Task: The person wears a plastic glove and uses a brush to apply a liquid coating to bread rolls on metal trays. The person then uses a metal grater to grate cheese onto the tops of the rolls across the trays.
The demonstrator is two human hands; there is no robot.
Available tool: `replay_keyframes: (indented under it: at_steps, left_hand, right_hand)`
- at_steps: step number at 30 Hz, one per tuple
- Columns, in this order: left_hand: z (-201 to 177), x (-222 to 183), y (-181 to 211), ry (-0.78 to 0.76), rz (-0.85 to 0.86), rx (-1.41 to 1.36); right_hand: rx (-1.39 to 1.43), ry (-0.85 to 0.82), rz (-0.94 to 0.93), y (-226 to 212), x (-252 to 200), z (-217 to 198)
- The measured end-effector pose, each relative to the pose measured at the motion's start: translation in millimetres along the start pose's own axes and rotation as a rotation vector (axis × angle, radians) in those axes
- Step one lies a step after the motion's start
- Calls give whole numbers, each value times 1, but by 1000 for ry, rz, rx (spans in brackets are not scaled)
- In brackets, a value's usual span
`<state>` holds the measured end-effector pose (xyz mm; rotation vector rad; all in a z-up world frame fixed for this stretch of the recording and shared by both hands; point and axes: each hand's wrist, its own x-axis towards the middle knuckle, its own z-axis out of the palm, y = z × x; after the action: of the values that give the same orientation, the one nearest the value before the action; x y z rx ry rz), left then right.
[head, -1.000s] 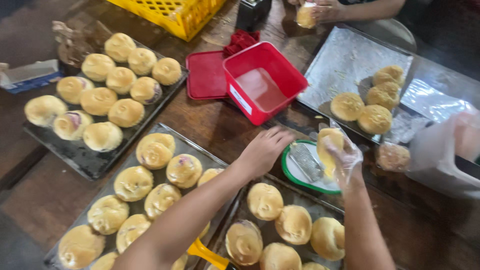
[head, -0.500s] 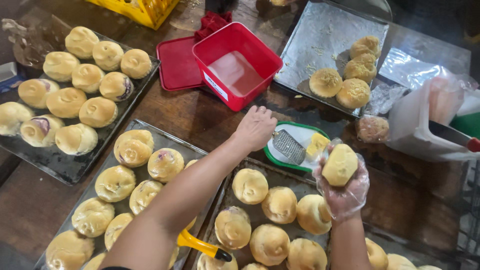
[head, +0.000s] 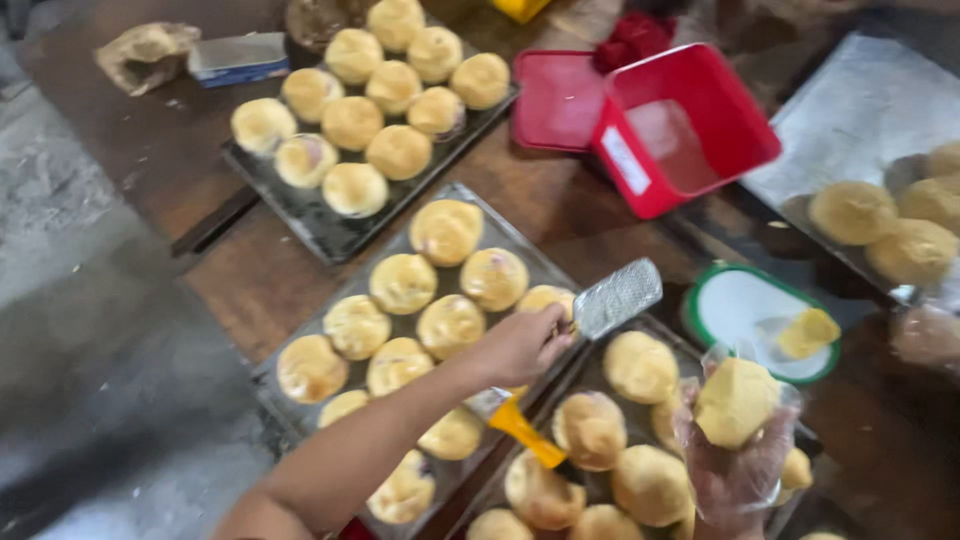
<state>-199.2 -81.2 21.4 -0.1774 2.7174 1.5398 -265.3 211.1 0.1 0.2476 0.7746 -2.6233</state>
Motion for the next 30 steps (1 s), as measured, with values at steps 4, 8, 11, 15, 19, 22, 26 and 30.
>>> replay_keyframes:
  at_steps: [4,8,11,15,19,22,26,30]
  left_hand:
    - [-44,-59,-49,57,-196,-172]
    - [-100,-74,-89,209,-145,-158]
    - [-118,-69,-104,118,-110,-114]
    - [-103,-57,-91,-19,-59,-19]
    - [-76,-51,-74,-86,-51,-14]
    - [-70,-46,-64,-73,-77,-14]
    - [-73,-43,-63,-92,-82,60]
    - [-65,-32,-64,-27,-87,87]
  right_hand:
    - [-170,67,26,51,-11,13]
    - [-210,227,5,102,-20,37]
    - [-430,259,-68,130,-33,56]
    - [-840,233,-180,152,-21,83]
    - [-731,79,-251,181,-11,79]
    - [-1242,-37,-410,180,10,76]
    - [-1544,161,-336,173,32,71]
    - [-1363,-150,-444,165,40,70]
